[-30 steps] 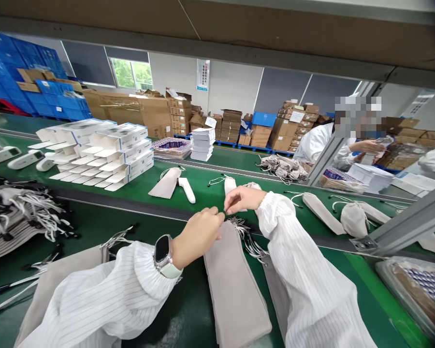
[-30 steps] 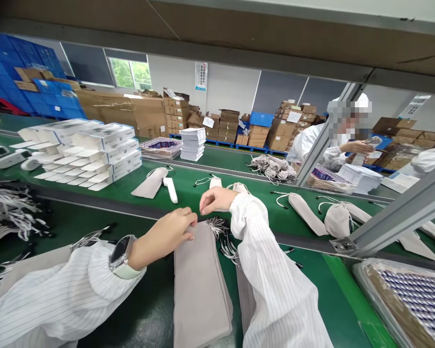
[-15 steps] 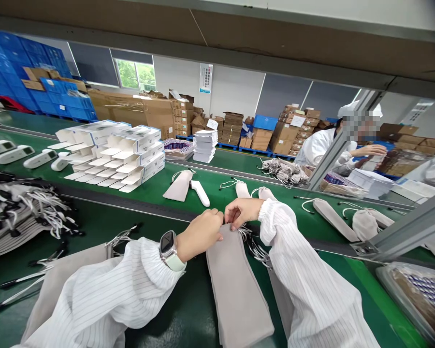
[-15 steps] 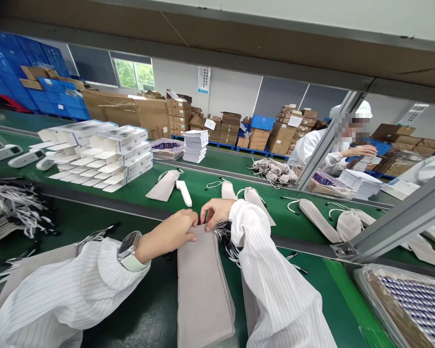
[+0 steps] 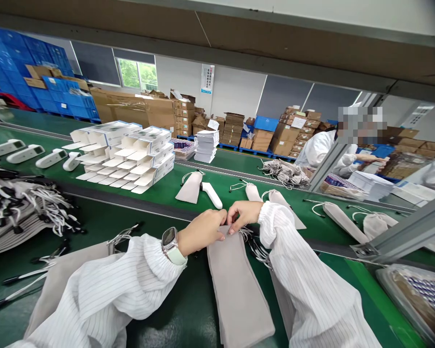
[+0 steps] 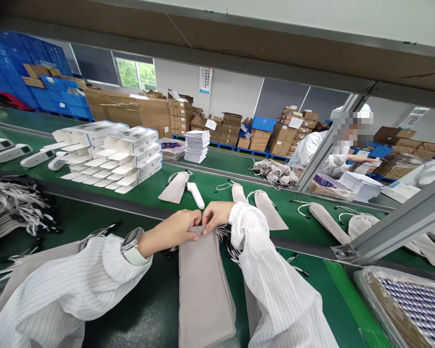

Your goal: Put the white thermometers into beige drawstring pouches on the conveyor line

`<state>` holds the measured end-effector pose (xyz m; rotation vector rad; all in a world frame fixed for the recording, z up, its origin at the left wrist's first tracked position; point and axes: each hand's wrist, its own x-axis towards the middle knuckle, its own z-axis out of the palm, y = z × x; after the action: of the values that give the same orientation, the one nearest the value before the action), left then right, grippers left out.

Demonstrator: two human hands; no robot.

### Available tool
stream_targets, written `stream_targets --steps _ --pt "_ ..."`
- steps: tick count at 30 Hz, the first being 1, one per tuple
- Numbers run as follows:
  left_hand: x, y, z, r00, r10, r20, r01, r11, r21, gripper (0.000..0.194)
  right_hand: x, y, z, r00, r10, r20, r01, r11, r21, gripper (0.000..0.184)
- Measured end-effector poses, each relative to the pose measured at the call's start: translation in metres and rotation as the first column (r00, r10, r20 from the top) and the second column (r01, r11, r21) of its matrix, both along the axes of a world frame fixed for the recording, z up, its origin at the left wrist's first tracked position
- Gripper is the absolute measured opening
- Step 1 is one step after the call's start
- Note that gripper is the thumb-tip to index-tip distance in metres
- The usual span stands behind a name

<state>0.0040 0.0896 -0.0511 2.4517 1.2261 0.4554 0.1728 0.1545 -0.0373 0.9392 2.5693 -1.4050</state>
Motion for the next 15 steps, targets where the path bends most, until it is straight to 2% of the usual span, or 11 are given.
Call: stream_targets --steps 2,4,6,7,8,9,11,12,13,15 --pt "-0.004 0.003 0.008 0.999 -0.032 0.015 0.032 0.999 -0.024 0.019 0.005 0.002 0.003 0.993 -0.009 -0.115 0.015 0.998 0.056 0.026" --pt "-0.009 0.005 0.021 0.992 -0.058 0.115 0.068 0.994 -0.082 0.025 0.012 0.006 0.005 0.946 -0.073 -0.317 0.091 0.995 0.041 0.027" --pt "-0.013 0.006 0.034 0.948 -0.045 0.315 0.094 0.985 -0.143 0.027 0.018 0.013 0.003 0.829 -0.220 -0.514 0.226 0.973 -0.052 0.030" --pt "-0.015 0.007 0.039 0.908 -0.027 0.418 0.105 0.981 -0.166 0.027 0.020 0.018 -0.001 0.752 -0.311 -0.581 0.317 0.944 -0.094 0.032" --pt "-0.015 0.007 0.041 0.870 -0.011 0.492 0.116 0.976 -0.182 0.027 0.020 0.022 -0.006 0.684 -0.405 -0.607 0.436 0.894 -0.105 0.035" --pt "-0.015 0.007 0.042 0.848 -0.007 0.529 0.127 0.974 -0.190 0.026 0.018 0.027 -0.013 0.628 -0.492 -0.603 0.569 0.819 -0.076 0.038" --pt "-0.014 0.008 0.038 0.853 -0.038 0.520 0.171 0.963 -0.210 0.025 0.011 0.036 -0.031 0.544 -0.622 -0.563 0.776 0.628 0.056 0.040" --pt "-0.013 0.008 0.034 0.874 -0.071 0.480 0.203 0.953 -0.227 0.025 0.006 0.039 -0.040 0.522 -0.661 -0.539 0.828 0.544 0.134 0.040" --pt "-0.012 0.008 0.030 0.898 -0.115 0.424 0.235 0.941 -0.243 0.026 0.002 0.041 -0.049 0.521 -0.685 -0.510 0.848 0.484 0.217 0.043" --pt "-0.011 0.007 0.023 0.933 -0.197 0.301 0.277 0.928 -0.250 0.028 -0.006 0.044 -0.065 0.573 -0.707 -0.415 0.816 0.445 0.369 0.058"
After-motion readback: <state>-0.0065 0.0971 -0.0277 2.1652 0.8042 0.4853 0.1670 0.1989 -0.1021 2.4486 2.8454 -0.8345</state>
